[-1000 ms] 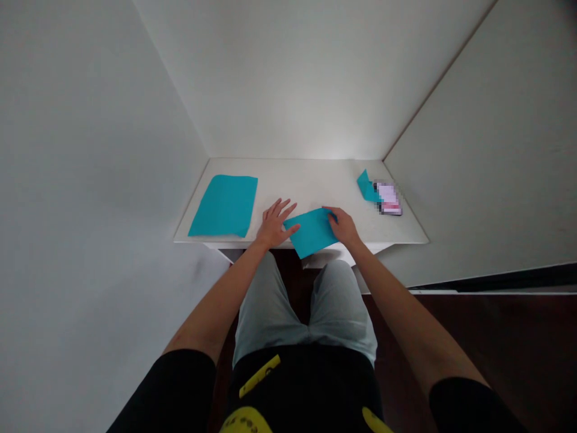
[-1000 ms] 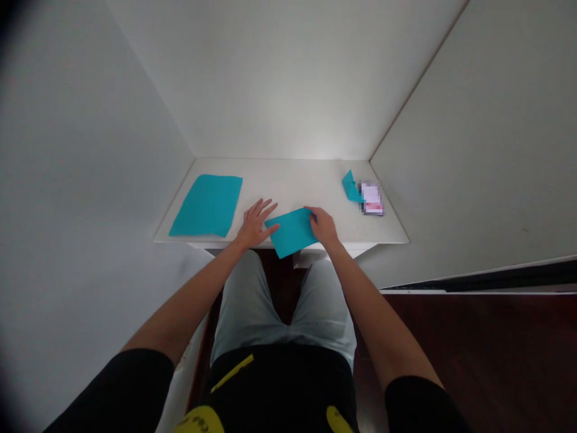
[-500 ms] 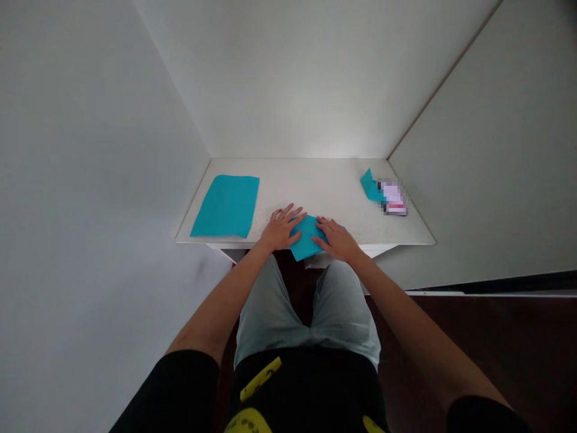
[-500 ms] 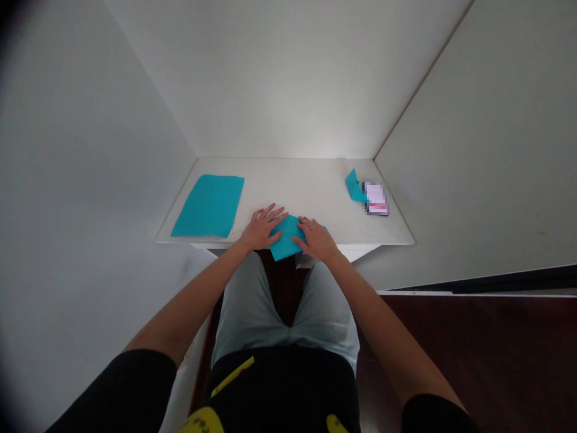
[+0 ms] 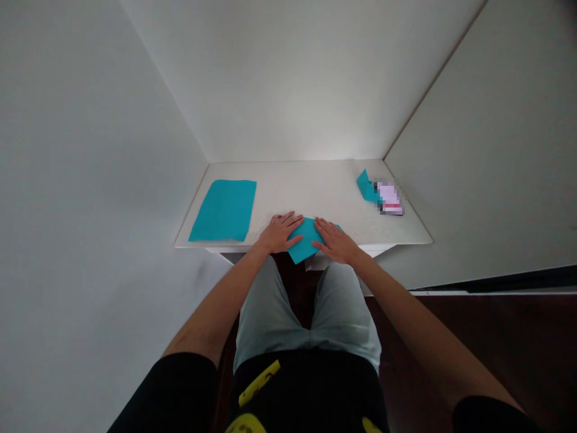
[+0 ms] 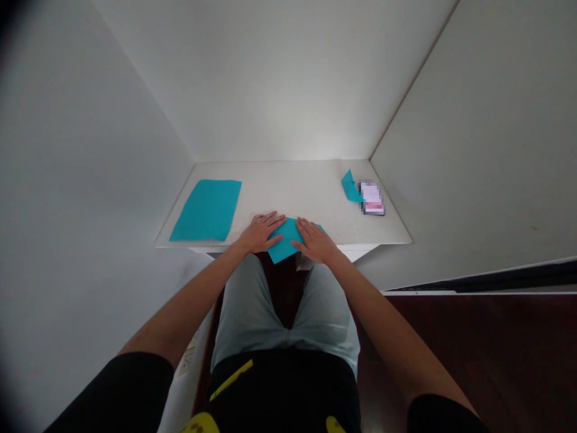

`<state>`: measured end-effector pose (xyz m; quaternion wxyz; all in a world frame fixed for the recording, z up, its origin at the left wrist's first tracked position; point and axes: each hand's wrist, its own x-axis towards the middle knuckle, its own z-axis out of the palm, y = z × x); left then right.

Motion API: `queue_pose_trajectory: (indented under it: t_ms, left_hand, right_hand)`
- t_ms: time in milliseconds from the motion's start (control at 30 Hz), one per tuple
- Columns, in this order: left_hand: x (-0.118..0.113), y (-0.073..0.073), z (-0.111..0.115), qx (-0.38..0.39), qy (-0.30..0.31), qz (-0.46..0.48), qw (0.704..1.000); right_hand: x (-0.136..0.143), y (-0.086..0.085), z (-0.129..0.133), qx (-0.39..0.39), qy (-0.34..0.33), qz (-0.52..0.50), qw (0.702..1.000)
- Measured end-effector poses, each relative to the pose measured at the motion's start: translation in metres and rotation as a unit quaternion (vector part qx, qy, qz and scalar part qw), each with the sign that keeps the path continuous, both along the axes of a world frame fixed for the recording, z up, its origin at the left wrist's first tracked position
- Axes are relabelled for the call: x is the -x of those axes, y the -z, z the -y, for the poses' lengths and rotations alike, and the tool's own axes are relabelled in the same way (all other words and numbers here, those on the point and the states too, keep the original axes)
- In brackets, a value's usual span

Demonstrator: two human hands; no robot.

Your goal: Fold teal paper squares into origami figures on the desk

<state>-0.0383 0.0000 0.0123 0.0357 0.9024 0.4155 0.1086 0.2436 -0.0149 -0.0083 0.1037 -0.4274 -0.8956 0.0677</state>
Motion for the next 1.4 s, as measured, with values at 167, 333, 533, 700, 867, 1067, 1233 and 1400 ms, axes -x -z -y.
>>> queue_pose_trajectory:
  t_ms: [167,333,533,700,867,1067,1233,1400]
  left_hand:
    - [0.0,-0.001,0.0,0.005,-0.011,0.005,1.0]
    - [0.003,-0.001,0.0,0.012,-0.001,0.003,1.0]
    - [0.005,-0.002,0.001,-0.006,0.033,-0.013,0.999]
    - [0.002,-0.006,0.003,0.006,0.048,-0.012,0.999]
    - [0.001,-0.007,0.004,0.001,0.042,-0.002,0.999]
    - [0.002,-0.004,0.002,0.0,0.059,0.007,0.998]
    - [0.002,-0.006,0.002,0.0,0.066,0.023,0.998]
    - [0.001,-0.007,0.003,0.005,0.07,0.029,0.997]
  right_hand:
    - [0.002,-0.01,0.02,-0.038,0.083,0.024,0.996]
    - [0.005,-0.009,0.001,-0.049,0.112,0.033,0.992]
    - [0.018,-0.014,-0.035,-0.05,0.165,0.021,0.985]
    - [0.026,-0.026,0.005,-0.064,0.083,-0.042,0.994]
    - [0.026,-0.016,0.051,-0.034,0.0,-0.049,0.998]
    - [0.01,-0.009,0.04,0.021,-0.026,-0.09,0.995]
    - [-0.004,-0.021,0.019,0.084,0.011,-0.145,0.986]
    - [0.001,-0.015,-0.006,0.053,0.139,-0.143,0.979]
